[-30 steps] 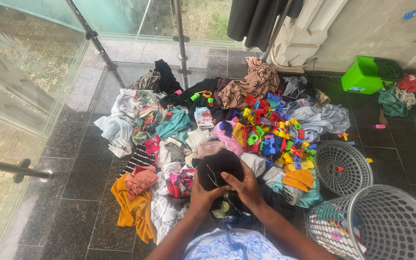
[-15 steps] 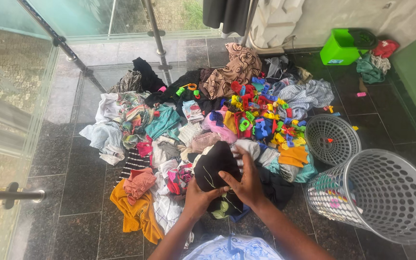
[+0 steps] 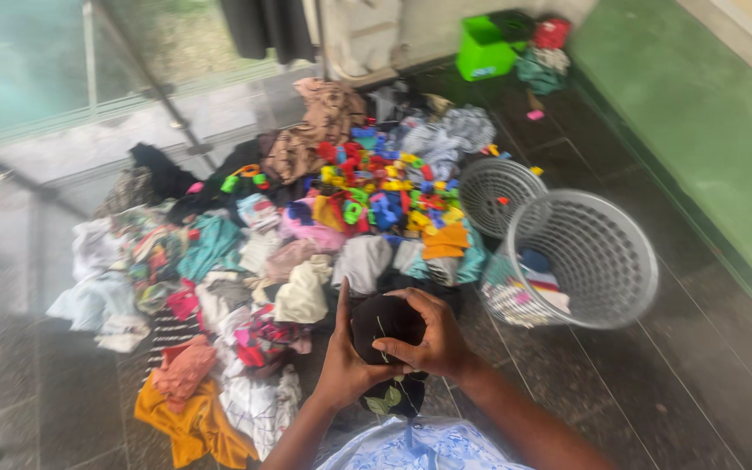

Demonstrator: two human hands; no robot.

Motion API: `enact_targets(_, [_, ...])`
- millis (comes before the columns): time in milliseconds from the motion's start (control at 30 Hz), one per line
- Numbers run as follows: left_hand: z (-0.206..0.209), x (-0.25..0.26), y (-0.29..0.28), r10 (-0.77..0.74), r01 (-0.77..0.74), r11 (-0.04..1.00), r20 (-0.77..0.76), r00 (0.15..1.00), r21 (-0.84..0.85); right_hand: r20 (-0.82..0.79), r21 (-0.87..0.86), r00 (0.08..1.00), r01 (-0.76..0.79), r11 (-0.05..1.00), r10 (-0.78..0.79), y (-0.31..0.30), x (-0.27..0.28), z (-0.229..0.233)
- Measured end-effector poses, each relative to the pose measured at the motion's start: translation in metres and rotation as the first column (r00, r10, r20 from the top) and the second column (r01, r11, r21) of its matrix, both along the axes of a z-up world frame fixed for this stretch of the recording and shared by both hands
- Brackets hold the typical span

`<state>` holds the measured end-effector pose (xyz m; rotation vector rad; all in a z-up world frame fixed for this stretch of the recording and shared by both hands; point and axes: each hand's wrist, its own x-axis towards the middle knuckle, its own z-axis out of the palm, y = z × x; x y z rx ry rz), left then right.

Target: The person sits on the floor in front of a large pile of clothes and toy blocks, picks up garments one at a time, folds them by hand, and places the folded clothes into a perforated laundry basket. They fold a white printed cloth, a dark garment, an orange towel, and a yellow shirt.

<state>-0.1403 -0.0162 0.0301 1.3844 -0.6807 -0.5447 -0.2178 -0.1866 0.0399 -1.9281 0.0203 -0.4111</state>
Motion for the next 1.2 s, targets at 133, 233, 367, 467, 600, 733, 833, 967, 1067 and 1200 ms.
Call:
enact_targets(133, [-0.006,-0.048,-0.047,-0.151,0.171,0.971,-0.127,0.98,0.167,0.071,-0.02,0.979,0.195,0.981,-0.193,-0.034,-0.07,-0.013])
enact_targets(233, [-0.014,-0.079,-0.081,-0.175,0.205,0.956,-0.155,0.972,0.211,0.06,0.106,0.952,0.293,0.95,-0.3,-0.06,-0.108,-0.023])
enact_targets(367, [-0.02,-0.109,-0.119,-0.092,0.115,0.966,-0.108,0.99,0.23,-0.065,0.353,0.963,0.267,0.897,-0.261,-0.083,-0.148,-0.029])
enact_targets(467, [-0.02,-0.114,-0.143,-0.047,0.058,0.971,-0.055,0.997,0.232,0.005,0.514,0.966,0.221,0.829,-0.26,-0.093,-0.161,-0.034])
enact_targets(600, [-0.02,-0.105,-0.174,0.032,0.005,0.963,-0.133,0.991,0.271,0.035,0.56,0.958,0.218,0.799,-0.286,-0.107,-0.158,-0.049])
enact_targets(733, [-0.019,-0.093,-0.218,-0.008,0.065,0.973,-0.25,0.968,0.22,-0.058,0.578,0.943,0.299,0.759,-0.328,-0.143,-0.149,-0.059])
enact_targets(833, [-0.022,-0.084,-0.248,-0.025,0.117,0.975,-0.429,0.903,0.188,-0.113,0.674,0.933,0.325,0.664,-0.342,-0.166,-0.141,-0.064])
enact_targets(967, [-0.033,-0.075,-0.28,-0.064,0.185,0.972,-0.596,0.801,0.146,-0.148,0.815,0.912,0.331,0.475,-0.381,-0.189,-0.129,-0.076])
enact_targets(1067, [-0.043,-0.064,-0.308,-0.05,0.193,0.967,-0.619,0.784,0.167,-0.189,0.745,0.881,0.417,0.521,-0.435,-0.215,-0.121,-0.081])
enact_targets(1200, [-0.058,-0.063,-0.352,-0.081,0.221,0.966,-0.657,0.749,0.132,-0.169,0.671,0.877,0.436,0.599,-0.449,-0.264,-0.123,-0.088])
